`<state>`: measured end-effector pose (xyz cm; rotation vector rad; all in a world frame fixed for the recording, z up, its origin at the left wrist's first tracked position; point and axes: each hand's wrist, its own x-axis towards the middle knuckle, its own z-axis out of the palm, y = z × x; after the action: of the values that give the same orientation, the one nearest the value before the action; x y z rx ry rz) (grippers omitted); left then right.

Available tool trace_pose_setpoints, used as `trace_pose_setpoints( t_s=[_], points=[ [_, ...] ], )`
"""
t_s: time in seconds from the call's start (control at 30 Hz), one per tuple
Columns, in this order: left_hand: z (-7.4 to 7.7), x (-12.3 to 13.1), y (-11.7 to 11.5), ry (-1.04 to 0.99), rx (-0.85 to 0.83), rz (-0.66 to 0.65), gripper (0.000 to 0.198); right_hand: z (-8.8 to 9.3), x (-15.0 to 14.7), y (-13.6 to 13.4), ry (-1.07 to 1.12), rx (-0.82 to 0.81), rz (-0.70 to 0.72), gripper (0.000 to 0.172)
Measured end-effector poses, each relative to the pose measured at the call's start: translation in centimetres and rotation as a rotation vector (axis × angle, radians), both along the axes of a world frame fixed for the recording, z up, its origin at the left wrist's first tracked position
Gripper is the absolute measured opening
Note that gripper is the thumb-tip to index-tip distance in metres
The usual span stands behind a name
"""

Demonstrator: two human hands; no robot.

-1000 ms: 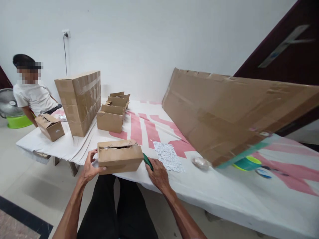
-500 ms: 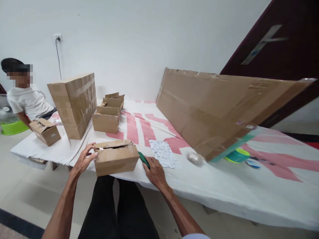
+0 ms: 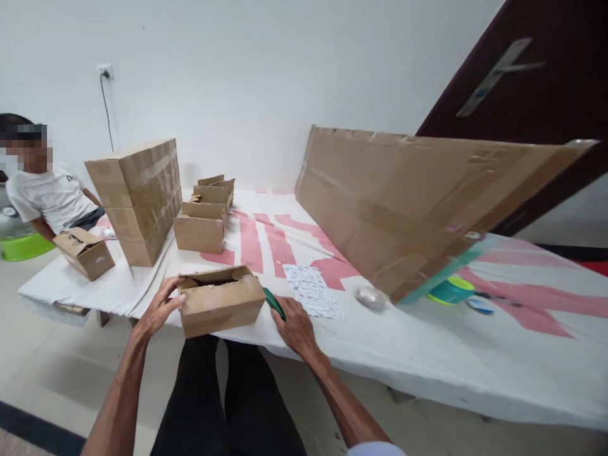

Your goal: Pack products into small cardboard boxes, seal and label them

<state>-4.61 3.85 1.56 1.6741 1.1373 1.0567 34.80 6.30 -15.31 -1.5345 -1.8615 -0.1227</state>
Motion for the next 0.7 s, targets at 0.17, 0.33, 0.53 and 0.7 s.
trace_pose_setpoints(
  t_s=[0.17, 0.33, 0.53, 0.7],
  points=[
    [-0.2, 0.1, 0.4, -0.062, -0.080, 0.097, 0.055, -0.1, 0.0, 0.0, 0.012, -0.002, 0.002, 0.037],
    [0.3, 0.8, 0.0, -0.065, 0.036, 0.059, 0.040, 0.0, 0.0, 0.0, 0.022, 0.001, 0.012, 0.036],
    [1.0, 1.4, -0.7, 0.049, 0.092, 0.057, 0.017, 0.2, 0.0, -0.2, 0.021, 0.013, 0.012, 0.038],
    [1.3, 1.3, -0.9, 0.093, 0.079, 0.032, 0.025, 0.3, -0.1, -0.3, 0.036, 0.010, 0.013, 0.035]
  ],
)
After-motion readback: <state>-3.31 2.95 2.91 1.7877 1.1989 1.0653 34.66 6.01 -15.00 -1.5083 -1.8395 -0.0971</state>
